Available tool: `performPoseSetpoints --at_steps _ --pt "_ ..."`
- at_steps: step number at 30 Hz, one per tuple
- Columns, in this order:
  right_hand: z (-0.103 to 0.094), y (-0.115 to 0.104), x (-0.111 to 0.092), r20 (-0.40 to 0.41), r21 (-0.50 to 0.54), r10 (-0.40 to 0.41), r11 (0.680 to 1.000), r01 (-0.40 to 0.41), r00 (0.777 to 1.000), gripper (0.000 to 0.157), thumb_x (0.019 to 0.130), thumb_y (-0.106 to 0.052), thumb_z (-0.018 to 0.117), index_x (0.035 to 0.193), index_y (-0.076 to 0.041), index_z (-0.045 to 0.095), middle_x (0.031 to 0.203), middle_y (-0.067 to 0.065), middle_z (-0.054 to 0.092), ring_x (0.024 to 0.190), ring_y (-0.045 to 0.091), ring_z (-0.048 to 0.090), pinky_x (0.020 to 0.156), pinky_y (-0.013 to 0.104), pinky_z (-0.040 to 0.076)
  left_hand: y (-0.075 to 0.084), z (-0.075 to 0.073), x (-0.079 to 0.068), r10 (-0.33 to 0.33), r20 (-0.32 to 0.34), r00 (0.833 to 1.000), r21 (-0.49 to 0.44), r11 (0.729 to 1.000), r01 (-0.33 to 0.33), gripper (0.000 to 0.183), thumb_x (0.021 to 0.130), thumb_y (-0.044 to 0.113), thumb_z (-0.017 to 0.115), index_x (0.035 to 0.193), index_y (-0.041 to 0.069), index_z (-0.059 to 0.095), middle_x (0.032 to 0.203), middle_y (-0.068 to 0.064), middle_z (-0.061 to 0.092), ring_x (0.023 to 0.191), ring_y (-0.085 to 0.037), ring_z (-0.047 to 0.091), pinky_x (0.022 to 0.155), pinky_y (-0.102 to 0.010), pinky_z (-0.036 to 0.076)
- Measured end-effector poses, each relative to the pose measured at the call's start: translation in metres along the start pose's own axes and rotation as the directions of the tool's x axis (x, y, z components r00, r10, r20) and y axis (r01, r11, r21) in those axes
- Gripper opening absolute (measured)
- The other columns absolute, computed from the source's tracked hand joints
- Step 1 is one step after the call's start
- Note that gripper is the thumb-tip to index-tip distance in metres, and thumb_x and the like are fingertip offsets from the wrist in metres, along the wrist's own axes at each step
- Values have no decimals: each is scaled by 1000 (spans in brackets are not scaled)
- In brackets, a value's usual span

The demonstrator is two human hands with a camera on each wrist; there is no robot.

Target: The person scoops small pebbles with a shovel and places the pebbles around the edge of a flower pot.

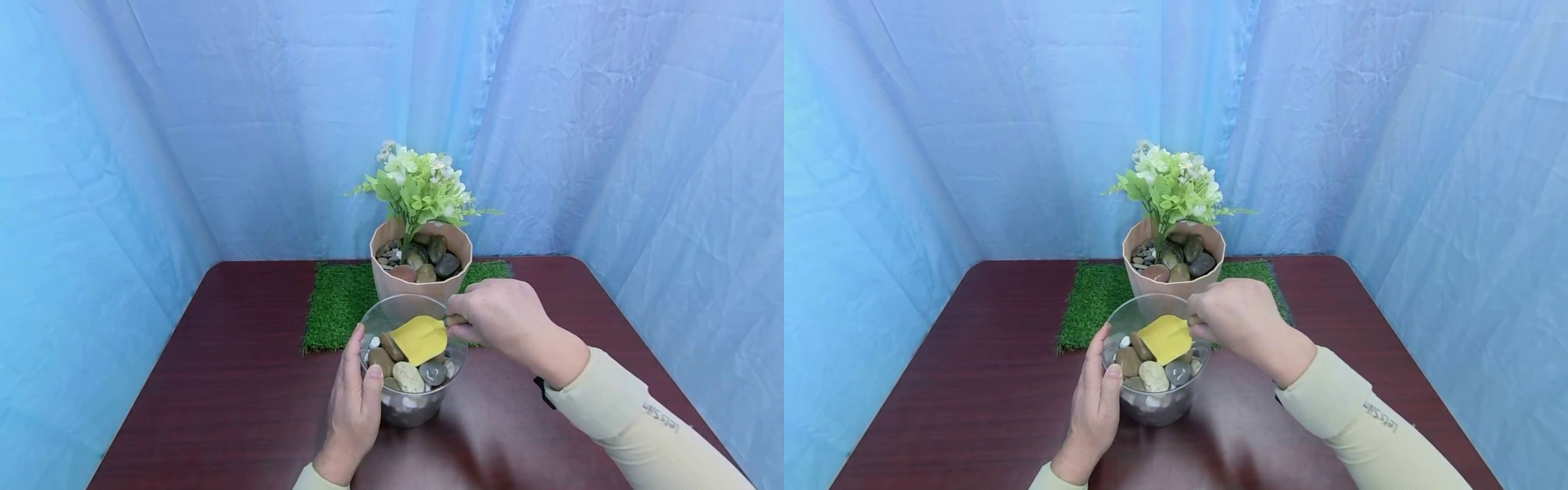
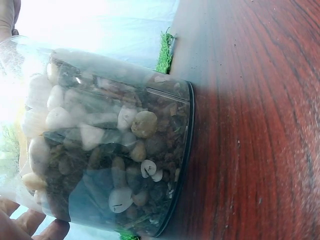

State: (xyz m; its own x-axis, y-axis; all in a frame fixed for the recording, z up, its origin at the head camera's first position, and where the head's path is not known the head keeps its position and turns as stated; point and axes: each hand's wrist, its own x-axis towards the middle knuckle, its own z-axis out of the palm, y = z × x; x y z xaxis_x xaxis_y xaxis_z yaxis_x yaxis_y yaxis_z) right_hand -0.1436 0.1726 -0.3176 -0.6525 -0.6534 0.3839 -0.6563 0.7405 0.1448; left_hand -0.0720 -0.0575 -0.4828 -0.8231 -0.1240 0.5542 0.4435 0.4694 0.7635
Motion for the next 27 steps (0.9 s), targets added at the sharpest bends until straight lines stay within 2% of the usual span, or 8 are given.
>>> performPoseSetpoints --at_steps 7,14,21,27 --pt "3 1 0 46 34 -1 999 0 999 43 73 -32 93 63 -34 51 59 -19 39 53 -1 37 44 24 34 -1 1 0 12 -7 1000 6 1000 -12 62 105 11 50 164 12 32 166 -8 39 150 -27 42 122 -17 24" --pt "3 4 -2 70 86 12 996 -18 997 42 75 -30 91 64 -35 51 61 -20 38 55 -2 36 46 23 33 0 1 1 14 -10 1000 8 1000 -14 62 105 10 51 164 12 32 166 -8 40 150 -26 42 122 -16 24" --pt "4 7 -5 141 156 22 987 -44 990 31 76 -38 90 71 -39 59 64 -26 42 57 -5 40 50 21 38 1 0 1 1 -7 1000 16 1000 -1 62 106 11 50 164 13 31 166 -7 39 149 -27 43 122 -16 24" --pt "9 8 -6 149 182 25 982 -53 989 28 77 -38 90 72 -39 62 65 -27 44 57 -5 41 50 22 39 1 1 1 -1 -8 1000 19 1000 1 62 105 10 51 164 13 31 166 -7 40 148 -27 43 122 -16 25"
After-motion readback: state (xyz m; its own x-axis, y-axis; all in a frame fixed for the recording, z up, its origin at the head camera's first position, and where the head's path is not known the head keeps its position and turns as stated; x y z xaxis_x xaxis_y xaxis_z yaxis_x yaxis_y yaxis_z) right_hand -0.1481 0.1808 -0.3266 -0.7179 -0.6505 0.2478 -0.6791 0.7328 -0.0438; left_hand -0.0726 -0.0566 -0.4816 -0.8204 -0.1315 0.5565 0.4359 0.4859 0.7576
